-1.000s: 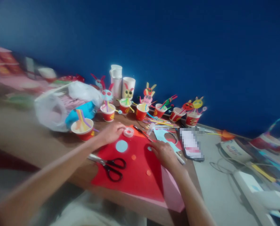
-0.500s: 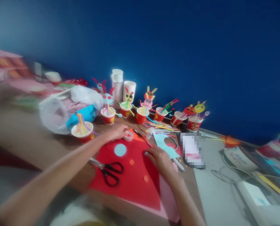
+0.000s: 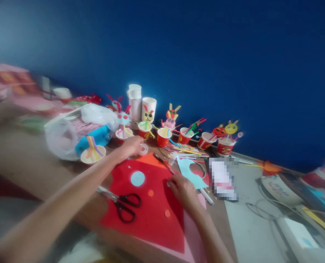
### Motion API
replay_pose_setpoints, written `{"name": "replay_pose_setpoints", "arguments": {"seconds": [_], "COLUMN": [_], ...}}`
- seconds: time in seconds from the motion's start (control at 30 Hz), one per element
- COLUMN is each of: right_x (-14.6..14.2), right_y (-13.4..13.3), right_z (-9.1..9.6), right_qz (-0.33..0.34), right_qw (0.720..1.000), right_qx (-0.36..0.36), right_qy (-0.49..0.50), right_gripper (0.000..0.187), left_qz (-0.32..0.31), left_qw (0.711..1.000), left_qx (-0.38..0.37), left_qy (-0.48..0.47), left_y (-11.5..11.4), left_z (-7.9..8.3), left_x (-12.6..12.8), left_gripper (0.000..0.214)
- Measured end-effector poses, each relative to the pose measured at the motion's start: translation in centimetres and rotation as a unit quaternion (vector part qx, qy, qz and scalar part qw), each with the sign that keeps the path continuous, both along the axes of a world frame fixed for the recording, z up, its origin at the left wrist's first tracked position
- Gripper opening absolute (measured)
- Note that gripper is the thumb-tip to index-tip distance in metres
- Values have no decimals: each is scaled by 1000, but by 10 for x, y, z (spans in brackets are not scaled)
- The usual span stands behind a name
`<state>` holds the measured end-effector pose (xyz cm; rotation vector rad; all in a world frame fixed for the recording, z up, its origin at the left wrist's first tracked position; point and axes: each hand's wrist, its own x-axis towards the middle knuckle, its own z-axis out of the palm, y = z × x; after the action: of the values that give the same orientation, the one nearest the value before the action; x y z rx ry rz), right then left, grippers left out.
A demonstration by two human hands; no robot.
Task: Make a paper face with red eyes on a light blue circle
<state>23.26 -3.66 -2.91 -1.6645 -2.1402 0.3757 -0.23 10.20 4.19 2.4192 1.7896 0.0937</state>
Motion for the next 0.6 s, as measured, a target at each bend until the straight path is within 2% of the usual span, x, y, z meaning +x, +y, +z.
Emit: {"name": "replay_pose_setpoints", "arguments": {"seconds": [0.2, 0.4, 0.6], "right_x": [-1, -4, -5], "right_y": [-2, -2, 1], "right_z": [2, -4, -7], "right_qz": [-3, 7, 54], "right_qw": [1000, 999, 993], "right_qx": [-10, 38, 105], "right_qy": [5, 3, -9], "right_gripper": [19, 17, 15], "left_qz": [-4, -8, -15], "left_qw": [1000, 999, 998], "left_qx": [-7, -28, -57], "left_qy": [27, 38, 19], "left_y": [5, 12, 19], "left_z": [-1, 0, -7], "left_x": [21, 35, 38], "left_gripper": [24, 29, 32]}}
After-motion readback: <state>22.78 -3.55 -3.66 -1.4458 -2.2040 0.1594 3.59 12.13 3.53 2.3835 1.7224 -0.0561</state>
